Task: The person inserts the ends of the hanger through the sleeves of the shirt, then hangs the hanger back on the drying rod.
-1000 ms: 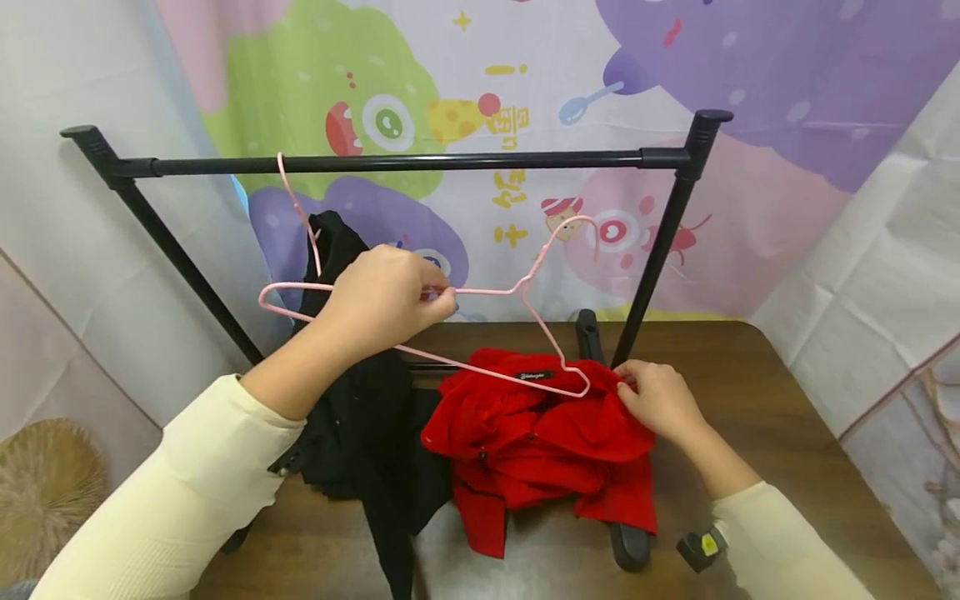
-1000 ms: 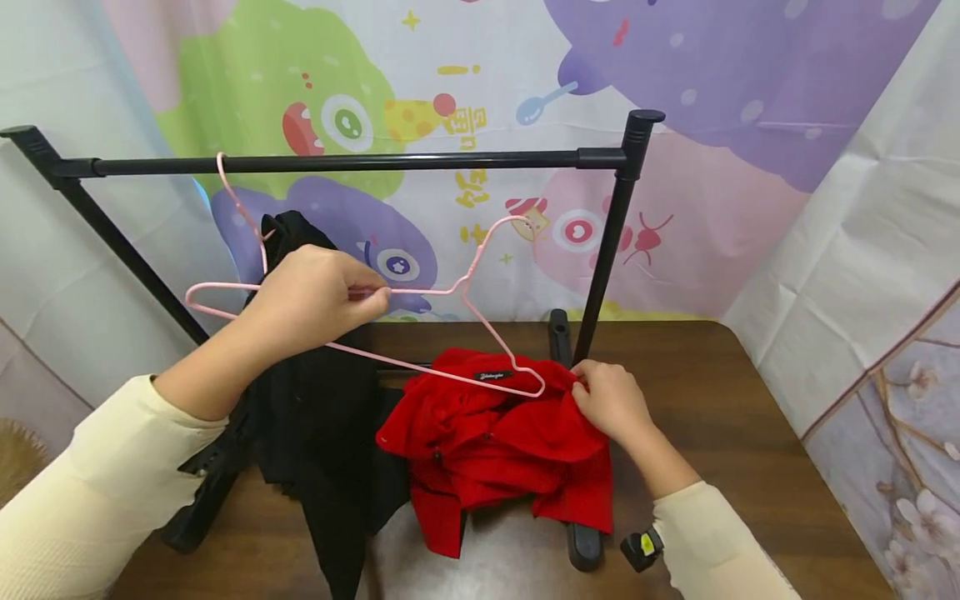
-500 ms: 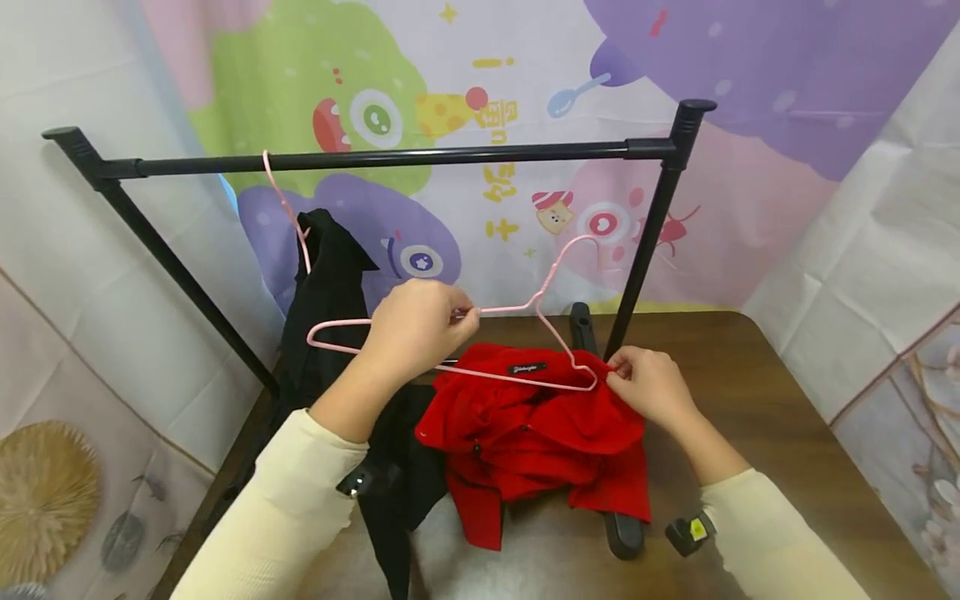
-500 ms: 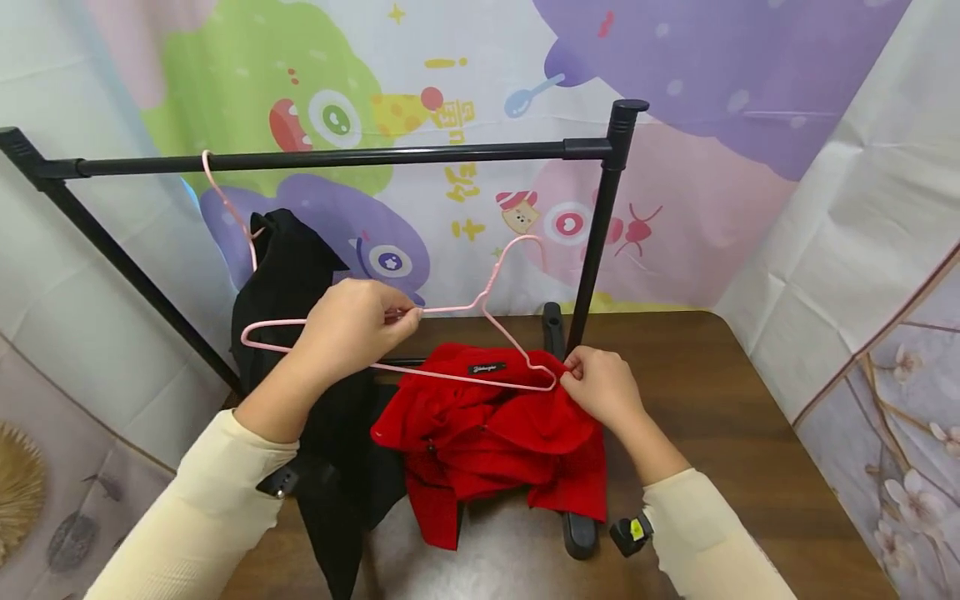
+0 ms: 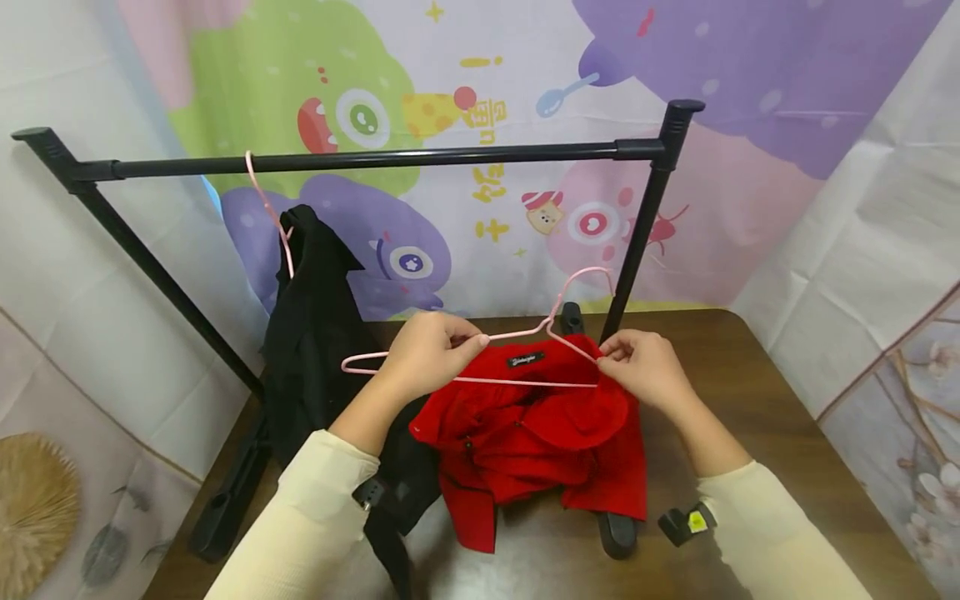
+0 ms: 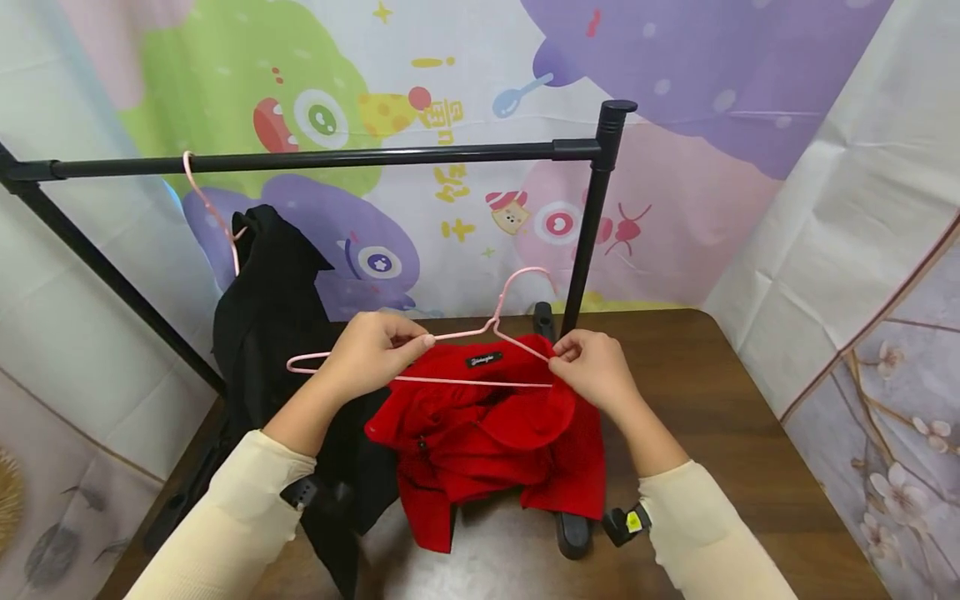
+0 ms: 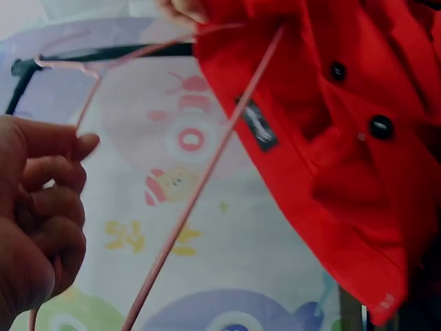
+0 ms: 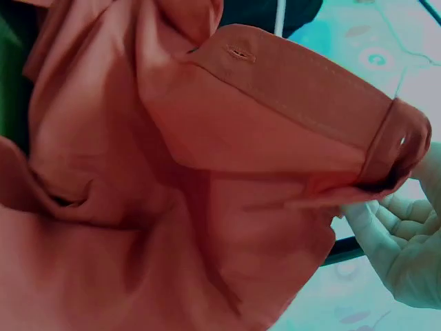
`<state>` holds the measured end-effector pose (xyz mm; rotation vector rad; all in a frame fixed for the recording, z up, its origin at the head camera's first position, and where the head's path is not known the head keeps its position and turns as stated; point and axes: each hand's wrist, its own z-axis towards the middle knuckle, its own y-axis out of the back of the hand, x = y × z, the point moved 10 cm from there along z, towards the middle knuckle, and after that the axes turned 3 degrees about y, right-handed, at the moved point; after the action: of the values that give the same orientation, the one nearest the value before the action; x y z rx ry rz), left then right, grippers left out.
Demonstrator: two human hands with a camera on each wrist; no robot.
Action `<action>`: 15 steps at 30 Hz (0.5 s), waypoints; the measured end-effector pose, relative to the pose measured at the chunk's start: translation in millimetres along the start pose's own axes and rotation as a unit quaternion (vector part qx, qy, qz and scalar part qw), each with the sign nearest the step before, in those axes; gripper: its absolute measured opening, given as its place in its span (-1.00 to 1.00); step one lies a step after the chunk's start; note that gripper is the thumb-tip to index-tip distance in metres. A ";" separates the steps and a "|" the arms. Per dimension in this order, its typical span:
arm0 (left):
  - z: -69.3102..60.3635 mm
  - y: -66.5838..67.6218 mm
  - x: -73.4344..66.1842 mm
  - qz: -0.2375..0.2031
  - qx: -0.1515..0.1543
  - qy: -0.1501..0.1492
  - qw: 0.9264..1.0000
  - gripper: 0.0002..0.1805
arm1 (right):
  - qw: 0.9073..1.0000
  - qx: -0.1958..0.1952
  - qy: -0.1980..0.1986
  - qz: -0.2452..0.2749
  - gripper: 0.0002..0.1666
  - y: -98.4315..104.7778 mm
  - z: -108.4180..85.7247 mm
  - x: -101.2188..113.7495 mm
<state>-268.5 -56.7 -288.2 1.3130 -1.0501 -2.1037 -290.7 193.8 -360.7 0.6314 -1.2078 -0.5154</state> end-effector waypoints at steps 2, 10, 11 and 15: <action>0.0 -4.2 8.4 -0.041 0.011 0.008 0.999 -0.81 | 1.000 -0.003 0.008 0.006 -0.86 2.9 0.8 6.2; 1.8 -10.5 31.4 -0.103 -0.005 0.021 0.994 -0.84 | 0.995 0.065 0.071 0.034 -0.74 -0.4 5.1 12.0; 1.6 -9.4 34.5 -0.111 -0.014 0.022 0.993 -0.85 | 0.993 0.075 0.077 0.037 -0.71 -0.6 3.9 10.4; 0.0 -7.4 46.9 -0.146 -0.040 0.032 0.988 -0.86 | 0.989 0.104 0.097 0.047 -0.61 0.2 -2.0 4.2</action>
<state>-289.4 -85.1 -320.1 1.5609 -0.7757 -2.2690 -287.5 191.5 -358.0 0.7799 -1.1087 -0.2429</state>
